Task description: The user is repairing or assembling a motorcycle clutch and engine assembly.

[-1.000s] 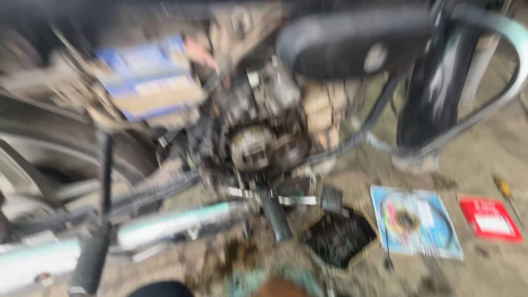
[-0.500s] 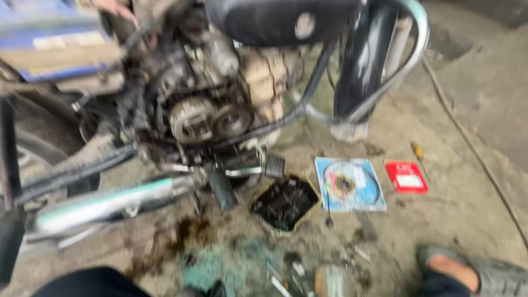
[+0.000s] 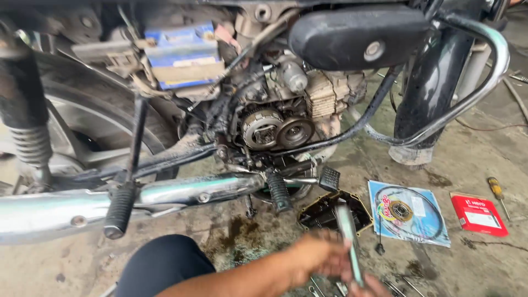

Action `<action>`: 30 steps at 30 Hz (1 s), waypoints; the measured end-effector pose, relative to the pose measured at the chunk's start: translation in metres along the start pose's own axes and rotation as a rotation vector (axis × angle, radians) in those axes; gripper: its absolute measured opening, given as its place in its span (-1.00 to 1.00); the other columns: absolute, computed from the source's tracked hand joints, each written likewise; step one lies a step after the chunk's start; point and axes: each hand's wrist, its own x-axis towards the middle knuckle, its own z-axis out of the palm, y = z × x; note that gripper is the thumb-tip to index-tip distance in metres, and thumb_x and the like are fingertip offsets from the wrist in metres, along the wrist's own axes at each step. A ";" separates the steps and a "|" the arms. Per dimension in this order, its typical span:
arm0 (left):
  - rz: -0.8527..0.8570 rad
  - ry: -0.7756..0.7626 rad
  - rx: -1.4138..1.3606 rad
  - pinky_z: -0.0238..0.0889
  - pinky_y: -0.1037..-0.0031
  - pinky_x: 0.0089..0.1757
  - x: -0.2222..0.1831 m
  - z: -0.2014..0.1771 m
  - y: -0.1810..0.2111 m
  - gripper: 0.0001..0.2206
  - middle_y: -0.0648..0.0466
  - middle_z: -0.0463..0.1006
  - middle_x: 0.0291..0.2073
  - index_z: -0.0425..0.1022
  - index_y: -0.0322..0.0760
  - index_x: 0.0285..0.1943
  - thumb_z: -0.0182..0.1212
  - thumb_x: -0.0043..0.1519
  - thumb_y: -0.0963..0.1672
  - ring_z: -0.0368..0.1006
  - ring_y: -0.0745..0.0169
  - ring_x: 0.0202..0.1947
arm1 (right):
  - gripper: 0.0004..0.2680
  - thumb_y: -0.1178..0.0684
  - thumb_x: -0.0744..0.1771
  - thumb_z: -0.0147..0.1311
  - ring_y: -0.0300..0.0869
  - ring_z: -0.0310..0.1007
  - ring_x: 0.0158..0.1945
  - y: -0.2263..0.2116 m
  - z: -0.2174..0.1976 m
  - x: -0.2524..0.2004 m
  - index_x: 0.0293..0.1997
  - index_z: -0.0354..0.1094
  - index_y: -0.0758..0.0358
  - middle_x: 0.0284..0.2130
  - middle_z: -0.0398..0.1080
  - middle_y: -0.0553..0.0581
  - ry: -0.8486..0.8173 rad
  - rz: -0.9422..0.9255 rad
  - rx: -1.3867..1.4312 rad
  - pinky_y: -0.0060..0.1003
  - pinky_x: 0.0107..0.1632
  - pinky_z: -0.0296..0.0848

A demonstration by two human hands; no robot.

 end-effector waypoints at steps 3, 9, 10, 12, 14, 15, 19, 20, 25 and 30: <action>0.220 0.025 -0.172 0.55 0.43 -0.14 -0.016 -0.017 0.068 -0.79 0.05 0.66 -0.22 0.50 -0.25 0.00 0.27 0.26 -0.10 0.60 0.18 -0.23 | -0.70 0.06 0.31 0.06 -0.14 0.32 -0.60 -0.155 0.072 -0.020 0.15 0.41 0.31 -0.64 0.37 0.14 0.017 -0.042 0.071 -0.26 -0.51 0.27; 0.339 0.305 -0.348 0.45 0.47 -0.23 0.040 -0.065 0.117 -0.87 0.15 0.59 -0.32 0.49 -0.22 -0.09 0.28 0.28 -0.11 0.53 0.34 -0.31 | -0.72 -0.07 0.35 0.05 -0.27 0.31 -0.54 -0.265 0.136 0.043 0.05 0.48 0.29 -0.60 0.32 0.02 0.193 -0.123 -0.126 -0.34 -0.45 0.31; 0.348 0.354 -0.399 0.44 0.46 -0.25 0.057 -0.073 0.118 -0.87 0.14 0.59 -0.32 0.49 -0.25 -0.10 0.30 0.28 -0.12 0.51 0.34 -0.34 | -0.73 -0.09 0.35 0.05 -0.22 0.34 -0.53 -0.265 0.141 0.055 0.05 0.48 0.25 -0.59 0.34 0.07 0.214 -0.107 -0.221 -0.31 -0.43 0.34; 0.363 0.403 -0.451 0.44 0.46 -0.28 0.077 -0.084 0.121 -0.87 0.13 0.58 -0.33 0.50 -0.27 -0.11 0.31 0.28 -0.14 0.49 0.34 -0.36 | -0.73 -0.11 0.36 0.06 -0.18 0.37 -0.52 -0.268 0.149 0.072 0.06 0.49 0.20 -0.58 0.36 0.12 0.234 -0.097 -0.318 -0.27 -0.42 0.36; 0.366 0.414 -0.490 0.38 0.47 -0.33 0.087 -0.090 0.126 -0.90 0.11 0.63 -0.30 0.52 -0.26 -0.08 0.25 0.28 -0.15 0.47 0.34 -0.39 | -0.74 -0.14 0.35 0.07 0.01 0.50 -0.36 -0.274 0.155 0.082 0.10 0.47 0.04 -0.44 0.48 0.23 0.331 -0.095 -0.647 -0.13 -0.29 0.44; 0.373 0.412 -0.485 0.38 0.47 -0.33 0.087 -0.091 0.129 -0.90 0.11 0.63 -0.30 0.52 -0.26 -0.08 0.25 0.28 -0.15 0.47 0.34 -0.39 | -0.74 -0.14 0.35 0.07 0.01 0.50 -0.36 -0.284 0.160 0.081 0.10 0.47 0.04 -0.44 0.48 0.23 0.334 -0.103 -0.644 -0.13 -0.29 0.44; 0.384 0.410 -0.602 0.31 0.51 -0.34 0.089 -0.083 0.130 -0.87 0.11 0.69 -0.24 0.53 -0.25 -0.03 0.15 0.32 -0.14 0.51 0.38 -0.36 | -0.70 -0.13 0.33 0.05 0.10 0.56 -0.15 -0.291 0.166 0.086 0.21 0.37 -0.17 -0.19 0.55 0.19 0.408 -0.113 -0.920 -0.01 -0.12 0.50; 0.394 0.421 -0.661 0.33 0.52 -0.32 0.086 -0.081 0.129 -0.85 0.10 0.70 -0.24 0.53 -0.27 -0.02 0.13 0.34 -0.13 0.54 0.39 -0.34 | -0.68 -0.12 0.32 0.04 0.10 0.57 -0.13 -0.287 0.166 0.089 0.23 0.35 -0.19 -0.15 0.55 0.16 0.417 -0.160 -0.950 0.00 -0.10 0.51; 0.363 0.416 -0.697 0.35 0.52 -0.33 0.070 -0.081 0.138 -0.83 0.08 0.69 -0.25 0.54 -0.28 0.00 0.11 0.35 -0.13 0.56 0.38 -0.33 | -0.67 -0.12 0.31 0.03 0.06 0.58 -0.12 -0.261 0.166 0.102 0.23 0.32 -0.11 -0.09 0.55 0.12 0.474 -0.326 -0.984 -0.03 -0.10 0.52; 0.364 0.388 -0.671 0.35 0.55 -0.38 0.079 -0.089 0.137 -0.84 0.07 0.68 -0.26 0.54 -0.30 0.01 0.15 0.34 -0.14 0.54 0.38 -0.37 | -0.67 -0.15 0.32 0.05 0.06 0.58 -0.08 -0.268 0.173 0.103 0.24 0.34 -0.15 -0.09 0.56 0.12 0.503 -0.160 -0.894 -0.04 -0.09 0.54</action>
